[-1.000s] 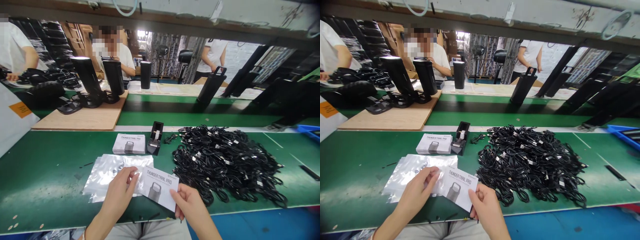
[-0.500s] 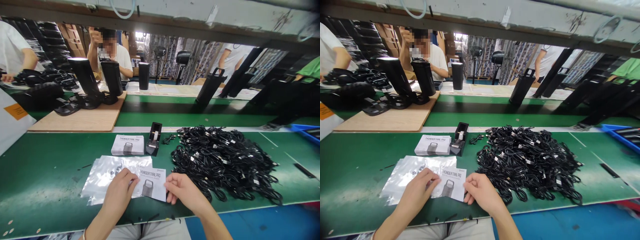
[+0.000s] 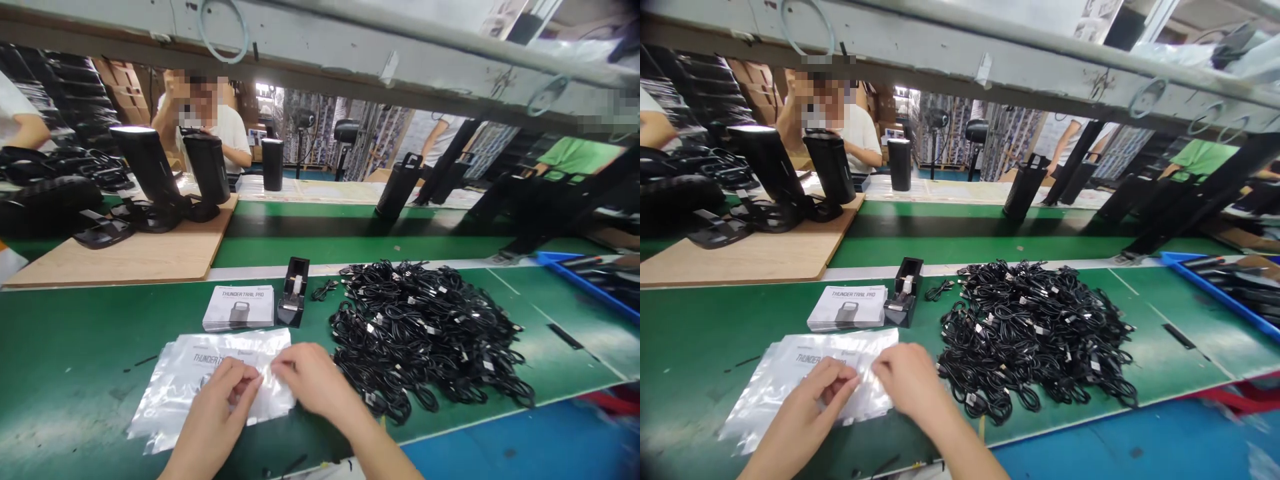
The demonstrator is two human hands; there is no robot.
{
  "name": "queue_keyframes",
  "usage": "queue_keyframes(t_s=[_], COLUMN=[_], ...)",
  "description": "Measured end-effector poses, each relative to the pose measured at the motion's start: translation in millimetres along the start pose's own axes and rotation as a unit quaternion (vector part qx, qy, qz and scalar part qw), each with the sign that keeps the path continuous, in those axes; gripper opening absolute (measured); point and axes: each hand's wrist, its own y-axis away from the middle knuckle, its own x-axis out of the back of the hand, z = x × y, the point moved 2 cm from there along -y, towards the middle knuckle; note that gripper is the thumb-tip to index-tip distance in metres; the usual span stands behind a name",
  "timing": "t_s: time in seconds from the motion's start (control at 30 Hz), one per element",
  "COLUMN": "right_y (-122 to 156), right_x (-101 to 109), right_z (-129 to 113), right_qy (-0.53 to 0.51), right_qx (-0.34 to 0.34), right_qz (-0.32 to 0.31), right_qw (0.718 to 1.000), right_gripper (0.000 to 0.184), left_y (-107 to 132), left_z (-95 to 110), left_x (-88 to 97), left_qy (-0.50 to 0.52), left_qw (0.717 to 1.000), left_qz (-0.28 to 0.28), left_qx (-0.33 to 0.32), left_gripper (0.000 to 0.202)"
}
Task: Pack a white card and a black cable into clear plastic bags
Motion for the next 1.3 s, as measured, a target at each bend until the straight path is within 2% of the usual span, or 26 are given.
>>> queue_keyframes(t_s=[0.03, 0.07, 0.17, 0.23, 0.33, 0.43, 0.57, 0.63, 0.7, 0.8, 0.87, 1.03, 1.17, 1.23, 1.3], right_y=[-3.4, -8.7, -35.0, -54.5, -66.8, -48.0, 0.8, 18.9, 27.8, 29.2, 27.1, 16.7, 5.8, 3.9, 5.1], right_x=[13.8, 28.4, 64.0, 77.0, 86.0, 88.5, 75.4, 59.1, 39.0, 16.7, 10.0, -5.5, -18.8, -17.3, -10.4], right_z=[6.9, 16.2, 48.1, 67.0, 83.5, 79.6, 47.1, 27.8, 13.2, 5.4, 5.3, -0.3, -12.5, -20.8, -29.9], right_qy=[0.105, 0.160, 0.237, 0.266, 0.280, 0.271, 0.203, 0.036, -0.024, -0.002, -0.002, -0.078, -0.076, -0.069, -0.088], right_qx=[-0.014, -0.045, -0.086, -0.063, -0.008, 0.037, 0.068, 0.081, 0.095, 0.083, 0.073, 0.015, -0.029, -0.021, 0.004], right_qz=[0.013, 0.039, 0.089, 0.075, 0.025, -0.008, 0.001, 0.007, -0.024, -0.060, -0.051, 0.042, 0.112, 0.098, 0.055], right_qw=[0.994, 0.985, 0.963, 0.959, 0.960, 0.962, 0.977, 0.996, 0.995, 0.995, 0.996, 0.996, 0.990, 0.993, 0.995], right_gripper=[0.020, 0.023, 0.042, 0.047, 0.028, 0.013, 0.020, 0.020, 0.021, 0.019, 0.017, 0.014, 0.012, 0.014, 0.034], left_y=[-0.3, -0.6, -1.2, -1.5, -0.9, 1.1, 3.1, 3.1, 2.8, 3.1, 4.0, 5.4, 1.7, -1.8, -5.4], left_z=[-2.6, -4.2, -3.8, -1.4, 1.0, 0.6, -1.2, -1.9, -3.2, -5.9, -6.6, -1.3, 6.9, 10.7, 14.6], left_x=[-1.1, -2.0, -3.7, -3.7, -2.2, 0.0, 0.5, -0.3, -1.0, -0.5, 0.0, -1.5, -0.9, 3.7, 11.3], left_qy=[-0.019, -0.039, -0.085, -0.093, -0.081, -0.047, 0.014, 0.047, 0.089, 0.162, 0.197, 0.234, 0.256, 0.270, 0.297], left_qw=[1.000, 0.999, 0.996, 0.995, 0.997, 0.999, 0.999, 0.998, 0.995, 0.984, 0.976, 0.969, 0.965, 0.960, 0.951], left_qz=[-0.001, -0.001, -0.003, -0.010, -0.019, -0.021, -0.023, -0.018, -0.002, 0.036, 0.053, 0.047, 0.042, 0.055, 0.065], left_qx=[-0.003, -0.009, -0.027, -0.023, -0.010, 0.006, 0.033, 0.041, 0.051, 0.069, 0.073, 0.067, 0.048, 0.045, 0.051], left_gripper=[0.023, 0.022, 0.021, 0.021, 0.020, 0.019, 0.020, 0.021, 0.021, 0.020, 0.019, 0.018, 0.017, 0.019, 0.021])
